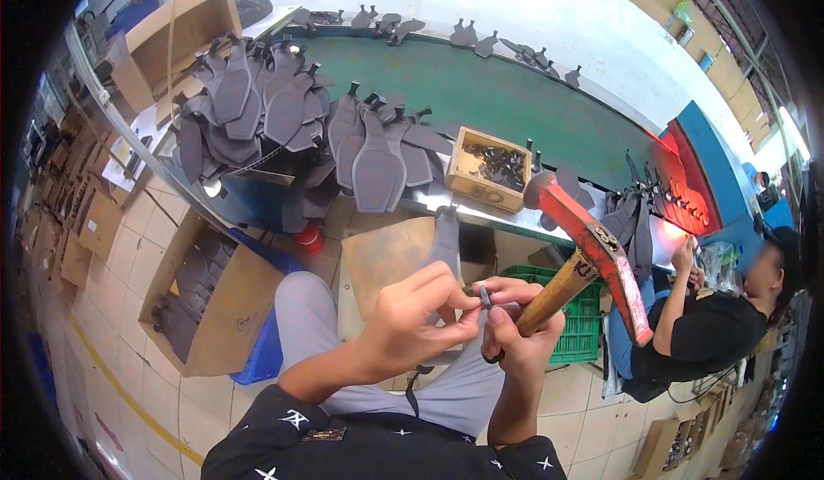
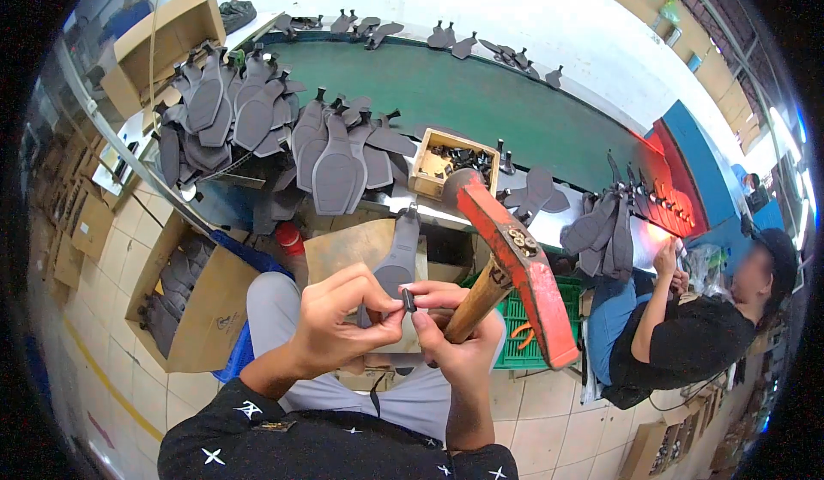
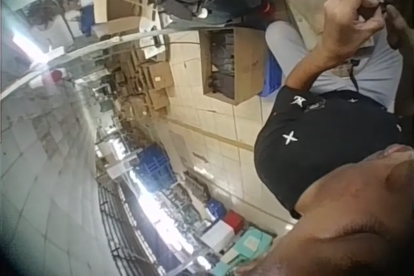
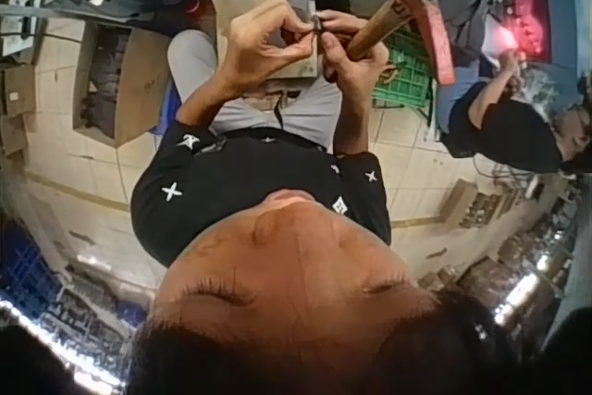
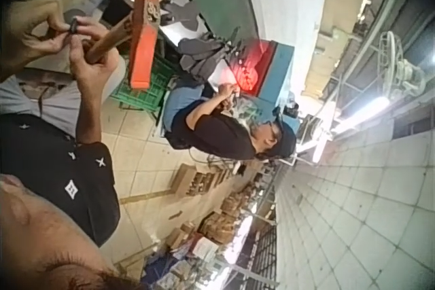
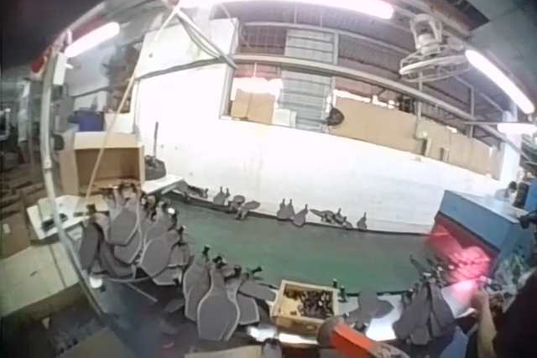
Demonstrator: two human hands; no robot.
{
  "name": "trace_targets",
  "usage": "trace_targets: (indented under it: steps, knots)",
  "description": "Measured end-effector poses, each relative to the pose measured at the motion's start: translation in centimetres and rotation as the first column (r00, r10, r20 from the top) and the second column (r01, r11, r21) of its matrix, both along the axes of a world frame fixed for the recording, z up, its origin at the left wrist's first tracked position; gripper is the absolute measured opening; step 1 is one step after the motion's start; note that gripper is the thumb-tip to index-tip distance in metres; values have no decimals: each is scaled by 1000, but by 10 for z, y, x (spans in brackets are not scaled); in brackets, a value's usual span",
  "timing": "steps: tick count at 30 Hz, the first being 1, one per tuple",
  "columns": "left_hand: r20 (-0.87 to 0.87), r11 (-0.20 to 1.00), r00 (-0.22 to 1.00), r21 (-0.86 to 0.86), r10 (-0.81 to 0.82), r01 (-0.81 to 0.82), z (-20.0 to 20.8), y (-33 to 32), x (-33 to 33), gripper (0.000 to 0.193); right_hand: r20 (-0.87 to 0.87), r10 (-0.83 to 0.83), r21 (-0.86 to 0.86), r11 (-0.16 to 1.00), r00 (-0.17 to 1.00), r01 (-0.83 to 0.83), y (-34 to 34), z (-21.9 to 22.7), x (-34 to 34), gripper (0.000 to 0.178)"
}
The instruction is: Assembling and preparing shoe components using a hammer and pliers.
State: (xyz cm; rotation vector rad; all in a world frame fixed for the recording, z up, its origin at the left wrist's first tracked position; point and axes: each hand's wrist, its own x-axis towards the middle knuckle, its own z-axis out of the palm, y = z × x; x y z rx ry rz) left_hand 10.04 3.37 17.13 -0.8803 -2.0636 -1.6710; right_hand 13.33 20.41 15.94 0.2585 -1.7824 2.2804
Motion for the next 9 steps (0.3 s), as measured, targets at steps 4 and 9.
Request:
trace_targets:
  steps: [4,9]
  knots:
    - [-43,999,998,-25,43,-44,-5,-6,0,17,31,41,14,999,999,-41,-1,-4,-1,20]
    - [-252,985,968,-157,25,-66,-10,-4,-6,23,13,55,97,994,998,-56,6,-14,-6,24]
